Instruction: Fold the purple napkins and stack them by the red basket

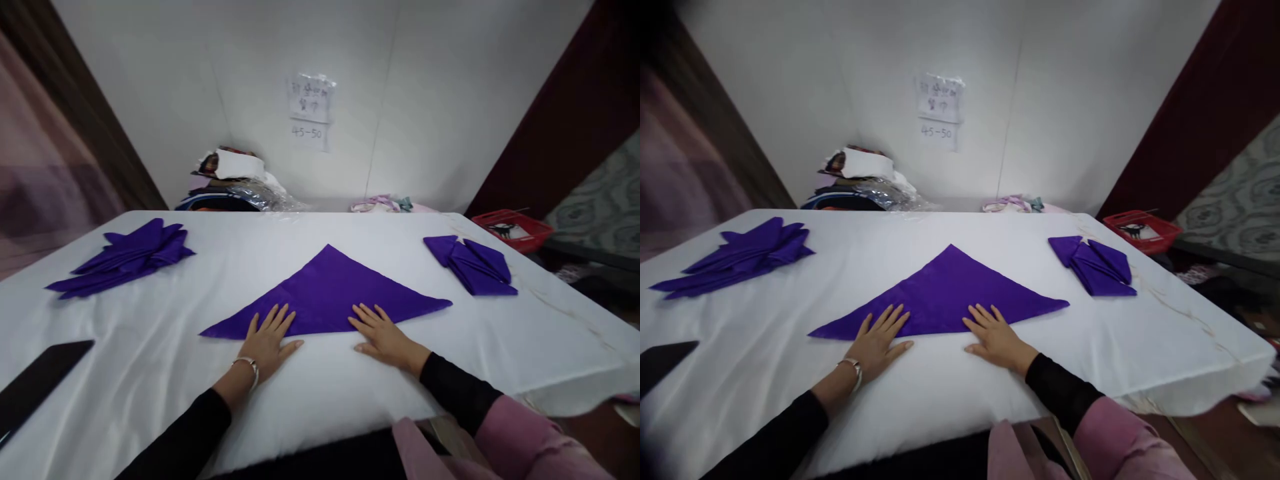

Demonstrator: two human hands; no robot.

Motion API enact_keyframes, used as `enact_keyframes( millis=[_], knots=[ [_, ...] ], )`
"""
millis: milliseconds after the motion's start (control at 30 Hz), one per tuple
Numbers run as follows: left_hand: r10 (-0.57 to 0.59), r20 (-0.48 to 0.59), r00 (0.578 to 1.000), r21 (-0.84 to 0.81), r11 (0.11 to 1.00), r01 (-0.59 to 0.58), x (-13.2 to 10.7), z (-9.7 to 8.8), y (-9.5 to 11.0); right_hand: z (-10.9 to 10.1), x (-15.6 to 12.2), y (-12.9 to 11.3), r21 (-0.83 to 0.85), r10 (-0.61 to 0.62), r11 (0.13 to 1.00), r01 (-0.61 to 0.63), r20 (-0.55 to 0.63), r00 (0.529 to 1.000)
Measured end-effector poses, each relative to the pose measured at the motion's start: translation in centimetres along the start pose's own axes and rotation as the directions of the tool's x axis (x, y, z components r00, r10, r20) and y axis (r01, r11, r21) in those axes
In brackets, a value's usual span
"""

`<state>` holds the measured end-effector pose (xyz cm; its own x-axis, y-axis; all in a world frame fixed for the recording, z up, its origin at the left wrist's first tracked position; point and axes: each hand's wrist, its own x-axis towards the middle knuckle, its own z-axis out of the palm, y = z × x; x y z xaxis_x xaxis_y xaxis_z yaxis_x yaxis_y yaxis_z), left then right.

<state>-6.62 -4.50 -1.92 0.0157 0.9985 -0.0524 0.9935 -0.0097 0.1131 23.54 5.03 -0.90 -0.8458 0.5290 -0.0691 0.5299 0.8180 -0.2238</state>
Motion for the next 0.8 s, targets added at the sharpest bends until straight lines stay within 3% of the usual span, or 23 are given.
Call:
enact_keyframes(
  millis=[267,567,633,767,800],
  knots=[
    [0.000,0.004,1.000,0.089,0.996,-0.001,0.5,0.2,-0.3,-0.2,-7.6,7.8,-0.033,0.325,0.944,-0.329,-0.091,0.941],
    [0.004,0.005,1.000,0.101,0.995,-0.005,0.6,0.0,-0.4,0.1,-11.6,12.4,0.062,0.528,0.848,-0.527,-0.195,0.826],
    [0.005,0.019,1.000,0.108,0.994,-0.007,0.6,-0.1,-0.5,0.0,-12.1,13.4,0.237,0.607,0.794,-0.560,-0.270,0.747],
    [-0.013,0.024,1.000,0.102,0.995,0.010,0.8,-0.3,-0.5,-0.6,-13.2,15.3,0.559,0.791,0.609,-0.562,-0.383,0.477],
    [-0.013,0.010,1.000,0.096,0.995,0.012,0.9,-0.4,-0.3,-0.8,-13.4,15.7,0.586,0.816,0.577,-0.569,-0.382,0.434]
  ],
)
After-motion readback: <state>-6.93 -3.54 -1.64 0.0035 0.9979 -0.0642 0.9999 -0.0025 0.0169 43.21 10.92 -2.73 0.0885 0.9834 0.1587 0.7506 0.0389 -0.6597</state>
